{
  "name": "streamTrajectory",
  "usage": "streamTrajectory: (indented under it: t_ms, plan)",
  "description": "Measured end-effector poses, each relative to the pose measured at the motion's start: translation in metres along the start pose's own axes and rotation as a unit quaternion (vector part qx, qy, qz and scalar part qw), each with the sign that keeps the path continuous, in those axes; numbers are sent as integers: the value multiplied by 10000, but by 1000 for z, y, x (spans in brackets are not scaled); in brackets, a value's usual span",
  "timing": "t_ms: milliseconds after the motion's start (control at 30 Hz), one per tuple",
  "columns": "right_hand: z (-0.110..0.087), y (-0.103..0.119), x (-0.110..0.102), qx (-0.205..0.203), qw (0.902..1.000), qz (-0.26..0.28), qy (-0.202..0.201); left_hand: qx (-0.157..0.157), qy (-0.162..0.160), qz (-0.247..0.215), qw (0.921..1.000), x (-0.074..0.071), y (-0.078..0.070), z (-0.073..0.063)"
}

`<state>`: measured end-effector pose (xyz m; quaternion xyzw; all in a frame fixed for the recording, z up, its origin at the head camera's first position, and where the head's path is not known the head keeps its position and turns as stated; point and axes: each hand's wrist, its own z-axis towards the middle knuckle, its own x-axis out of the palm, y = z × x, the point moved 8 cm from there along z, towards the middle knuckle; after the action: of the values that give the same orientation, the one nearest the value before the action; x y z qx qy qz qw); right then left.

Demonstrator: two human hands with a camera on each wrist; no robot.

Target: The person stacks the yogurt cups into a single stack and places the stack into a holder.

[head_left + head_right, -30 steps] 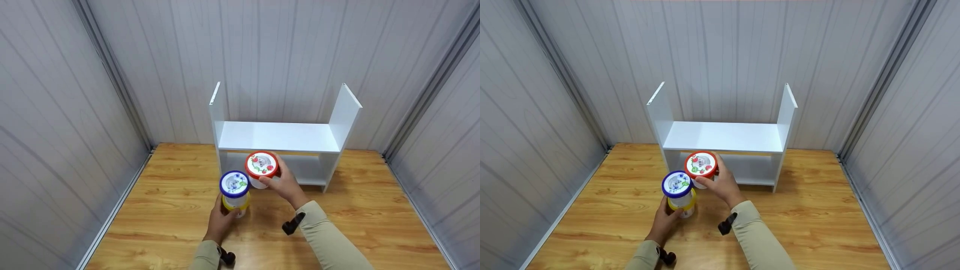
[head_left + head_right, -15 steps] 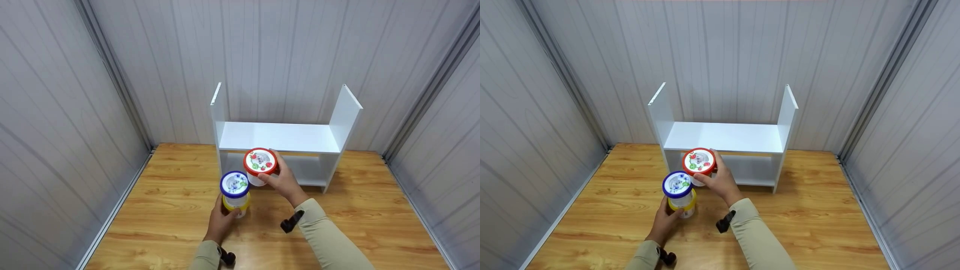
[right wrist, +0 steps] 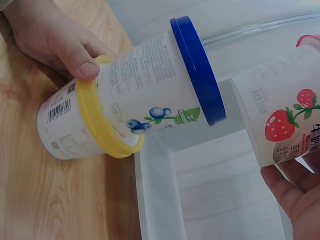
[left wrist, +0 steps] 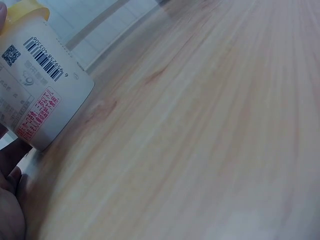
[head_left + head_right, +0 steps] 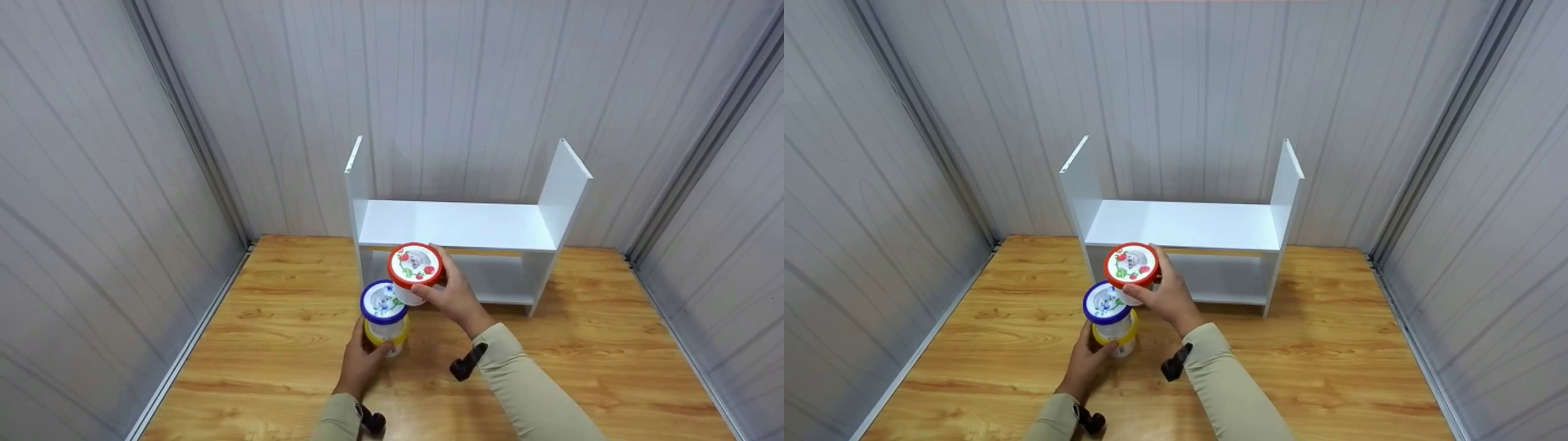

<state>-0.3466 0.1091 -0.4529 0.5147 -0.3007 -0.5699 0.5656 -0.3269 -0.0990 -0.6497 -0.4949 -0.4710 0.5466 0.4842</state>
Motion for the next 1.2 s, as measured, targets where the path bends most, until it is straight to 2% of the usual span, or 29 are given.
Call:
streamTrajectory:
  t_ms: [100, 300, 533, 800, 967, 1200]
  plan:
    - [1, 0, 4, 14, 10000, 64, 57, 5, -14, 18, 10000, 0, 0, 0]
    - [2, 1, 12, 48, 9997, 157, 160, 247, 33, -60, 9997, 0, -2, 1]
    - [5, 0, 20, 25, 9997, 138, 202, 25, 34, -93, 9999, 1, 0, 0]
    - [6, -1, 28, 209, 9988, 325, 310, 31, -8, -49, 10000, 0, -1, 0]
    - [7, -2, 35, 343, 9973, 457, 463, -128, -6, -54, 9999, -1, 2, 1]
    - [6, -3, 42, 355, 9973, 432, 471, -39, 28, 25, 10000, 0, 0, 0]
